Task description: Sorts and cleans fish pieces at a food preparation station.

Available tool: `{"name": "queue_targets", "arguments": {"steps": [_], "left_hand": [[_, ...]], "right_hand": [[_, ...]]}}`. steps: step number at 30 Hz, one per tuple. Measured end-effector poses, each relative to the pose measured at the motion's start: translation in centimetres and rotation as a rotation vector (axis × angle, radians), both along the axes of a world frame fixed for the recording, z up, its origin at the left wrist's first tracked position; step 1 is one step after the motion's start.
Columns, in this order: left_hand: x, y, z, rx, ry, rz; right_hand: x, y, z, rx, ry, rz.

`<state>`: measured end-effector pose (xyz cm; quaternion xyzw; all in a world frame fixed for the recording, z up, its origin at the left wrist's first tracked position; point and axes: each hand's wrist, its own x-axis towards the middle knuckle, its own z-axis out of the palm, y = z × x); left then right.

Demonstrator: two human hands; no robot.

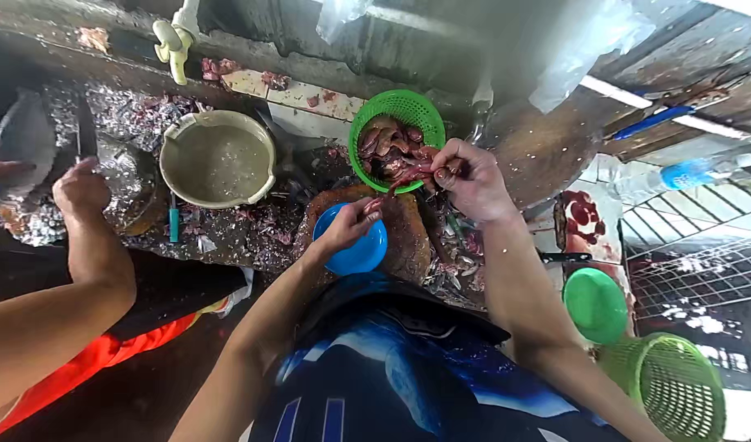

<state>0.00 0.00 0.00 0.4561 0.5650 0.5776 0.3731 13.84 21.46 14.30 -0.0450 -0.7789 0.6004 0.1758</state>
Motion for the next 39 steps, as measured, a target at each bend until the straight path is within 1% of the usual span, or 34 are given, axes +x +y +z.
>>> {"name": "queue_targets", "arguments": {"steps": [2,3,4,5,7,9,10,11,13,15,16,17,18,19,20,22,24,28,30,31,33,35,37,39], "left_hand": [[-0.4,-2.2,-1.0,-0.119,-0.011,0.031],[-0.7,-3.6,-1.6,-0.162,0.011,0.054],[-0.9,-5.1,-2.0,-0.191,0.030,0.081],[-1.1,-6.5,-2.6,-0.212,0.038,0.121],[-1.6,-9.5,-3.1,-0.281,-0.007,0.240],[-1.8,-12.3,-3.2,-0.372,-0.133,0.389],[-1.8,-13.5,-3.1,-0.395,-0.202,0.454],[-1.8,-14.7,-2.9,-0.404,-0.264,0.508],[-2.2,-16.1,-3.9,-0.360,-0.332,0.606],[-2.8,-16.7,-4.8,-0.315,-0.340,0.687],[-2.7,-16.8,-4.8,-0.301,-0.337,0.723],[-2.5,-17.0,-4.6,-0.291,-0.329,0.749],[-2.2,-17.2,-4.5,-0.289,-0.322,0.772],[-2.0,-17.3,-4.4,-0.284,-0.324,0.793],[-2.0,-17.3,-4.2,-0.271,-0.334,0.810],[-1.5,-17.3,-4.0,-0.257,-0.363,0.837],[-0.8,-17.1,-4.3,-0.281,-0.403,0.849],[0.2,-14.9,-4.2,-0.408,-0.501,0.782],[0.5,-13.0,-4.3,-0.397,-0.572,0.739],[0.6,-11.9,-4.2,-0.382,-0.606,0.738],[0.9,-9.6,-3.9,-0.385,-0.626,0.718],[1.2,-7.4,-3.0,-0.431,-0.604,0.638],[1.8,-5.1,-2.2,-0.462,-0.599,0.553],[2.4,-2.2,-1.4,-0.406,-0.629,0.509]], "right_hand": [[0.5,0.3,-1.7,-0.204,0.074,-0.037],[0.8,0.5,-2.4,-0.267,0.119,-0.045],[1.1,0.6,-2.9,-0.275,0.145,-0.064],[1.4,0.7,-3.3,-0.227,0.150,-0.090],[1.6,0.2,-3.9,-0.019,0.079,-0.126],[1.1,-1.2,-4.4,0.214,-0.026,-0.109],[0.7,-2.0,-5.1,0.277,-0.072,-0.081],[0.1,-2.8,-6.3,0.315,-0.108,-0.054],[-0.9,-4.0,-9.8,0.418,-0.183,0.012],[-1.3,-4.9,-14.2,0.617,-0.330,0.123],[-1.3,-5.4,-16.3,0.718,-0.457,0.191],[-0.9,-5.9,-18.2,0.789,-0.587,0.250],[-0.3,-6.4,-19.7,0.817,-0.675,0.273],[0.4,-6.8,-20.5,0.824,-0.694,0.254],[1.0,-7.0,-21.1,0.826,-0.661,0.202],[2.1,-7.6,-21.8,0.816,-0.541,0.039],[2.3,-8.3,-22.5,0.845,-0.493,-0.083],[0.1,-8.6,-24.1,0.917,-0.557,-0.096],[-0.6,-8.7,-24.2,0.854,-0.563,-0.170],[-0.7,-8.9,-23.8,0.771,-0.532,-0.227],[-0.7,-9.3,-22.2,0.522,-0.439,-0.301],[0.1,-9.5,-20.7,0.277,-0.413,-0.296],[1.7,-9.1,-19.6,0.032,-0.456,-0.254],[3.2,-8.3,-18.9,-0.239,-0.460,-0.184]]}}
